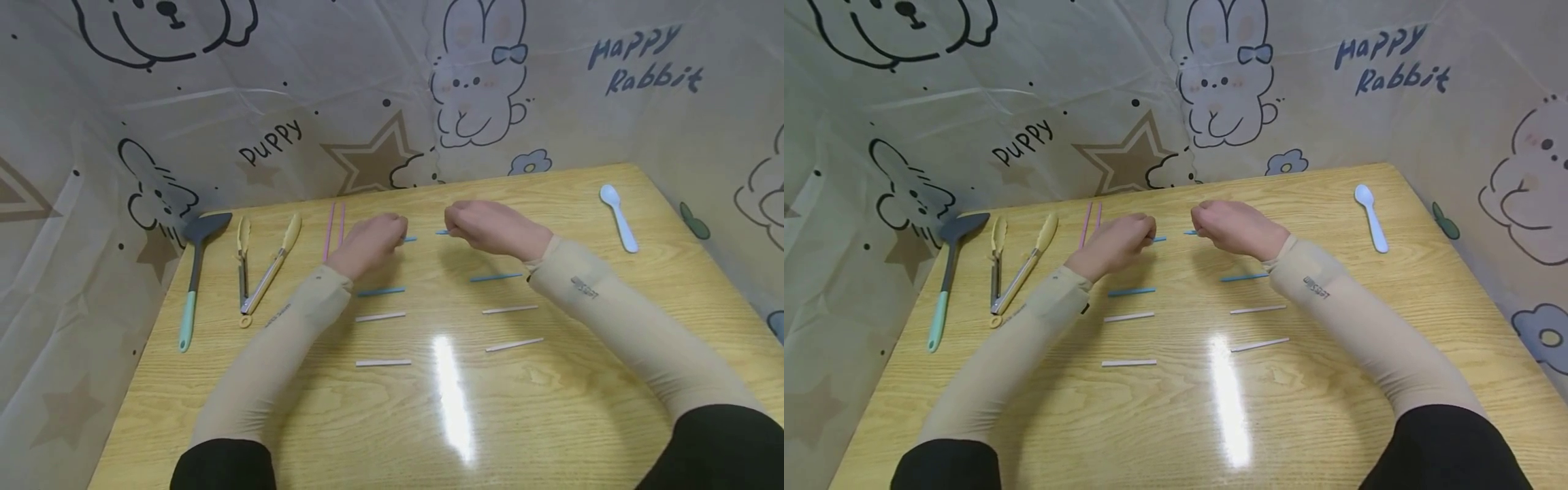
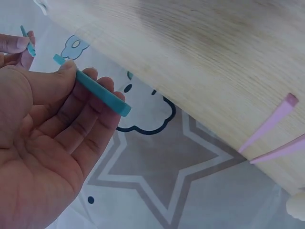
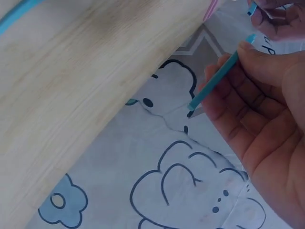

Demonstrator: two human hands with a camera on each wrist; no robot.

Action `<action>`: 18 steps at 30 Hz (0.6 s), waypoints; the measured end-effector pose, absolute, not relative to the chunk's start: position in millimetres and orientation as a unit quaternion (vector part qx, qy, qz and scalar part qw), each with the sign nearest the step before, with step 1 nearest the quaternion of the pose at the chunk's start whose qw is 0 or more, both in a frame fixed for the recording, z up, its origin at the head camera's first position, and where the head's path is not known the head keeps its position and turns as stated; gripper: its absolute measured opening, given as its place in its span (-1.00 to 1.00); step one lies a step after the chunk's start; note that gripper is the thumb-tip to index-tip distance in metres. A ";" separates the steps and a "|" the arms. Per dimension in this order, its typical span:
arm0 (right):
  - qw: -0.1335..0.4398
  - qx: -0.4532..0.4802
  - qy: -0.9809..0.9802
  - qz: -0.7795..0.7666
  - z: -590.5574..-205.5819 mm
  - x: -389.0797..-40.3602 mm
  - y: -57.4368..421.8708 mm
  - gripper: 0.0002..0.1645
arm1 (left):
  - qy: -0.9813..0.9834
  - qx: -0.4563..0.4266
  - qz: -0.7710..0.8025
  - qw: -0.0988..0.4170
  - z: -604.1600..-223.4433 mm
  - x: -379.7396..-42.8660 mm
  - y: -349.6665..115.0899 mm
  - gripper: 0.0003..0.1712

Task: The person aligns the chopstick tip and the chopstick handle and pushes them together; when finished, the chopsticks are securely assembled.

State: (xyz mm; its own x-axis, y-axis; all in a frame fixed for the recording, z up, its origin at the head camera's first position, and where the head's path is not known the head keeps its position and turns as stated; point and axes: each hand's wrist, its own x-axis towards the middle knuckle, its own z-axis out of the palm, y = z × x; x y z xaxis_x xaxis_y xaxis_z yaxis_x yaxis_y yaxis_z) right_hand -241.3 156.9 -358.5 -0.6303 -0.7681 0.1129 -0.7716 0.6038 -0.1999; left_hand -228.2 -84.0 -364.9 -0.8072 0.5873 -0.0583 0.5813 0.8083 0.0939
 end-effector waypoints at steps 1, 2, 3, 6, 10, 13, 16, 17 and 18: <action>0.007 0.430 -0.895 0.116 -357.0 -241.1 155.3 -0.79 | 0.950 0.308 0.035 0.040 -363.9 -228.3 -83.0 -0.91; 0.007 0.431 -0.895 0.115 -356.1 -241.2 153.9 -0.79 | 0.950 0.307 0.036 0.039 -362.6 -228.0 -82.1 -0.91; 0.008 0.432 -0.894 0.117 -355.7 -241.3 152.7 -0.79 | 0.950 0.307 0.035 0.037 -361.7 -228.0 -81.1 -0.91; 0.011 0.438 -0.891 0.119 -356.8 -241.7 149.4 -0.79 | 0.949 0.311 0.032 0.033 -360.5 -227.6 -78.9 -0.91; 0.012 0.444 -0.888 0.117 -357.9 -240.1 145.5 -0.79 | 0.948 0.315 0.029 0.032 -359.0 -226.4 -75.9 -0.93; 0.016 0.446 -0.887 0.114 -356.5 -238.7 143.3 -0.79 | 0.949 0.313 0.035 0.034 -357.2 -225.4 -74.2 -0.95; 0.020 0.446 -0.888 0.111 -355.5 -238.9 142.6 -0.80 | 0.948 0.313 0.036 0.032 -355.9 -225.5 -72.8 -0.95; 0.021 0.446 -0.888 0.109 -355.3 -239.0 142.4 -0.80 | 0.948 0.314 0.035 0.030 -355.6 -225.6 -72.5 -0.95; 0.023 0.445 -0.889 0.108 -355.0 -239.3 142.4 -0.81 | 0.948 0.315 0.033 0.028 -355.3 -225.7 -72.2 -0.95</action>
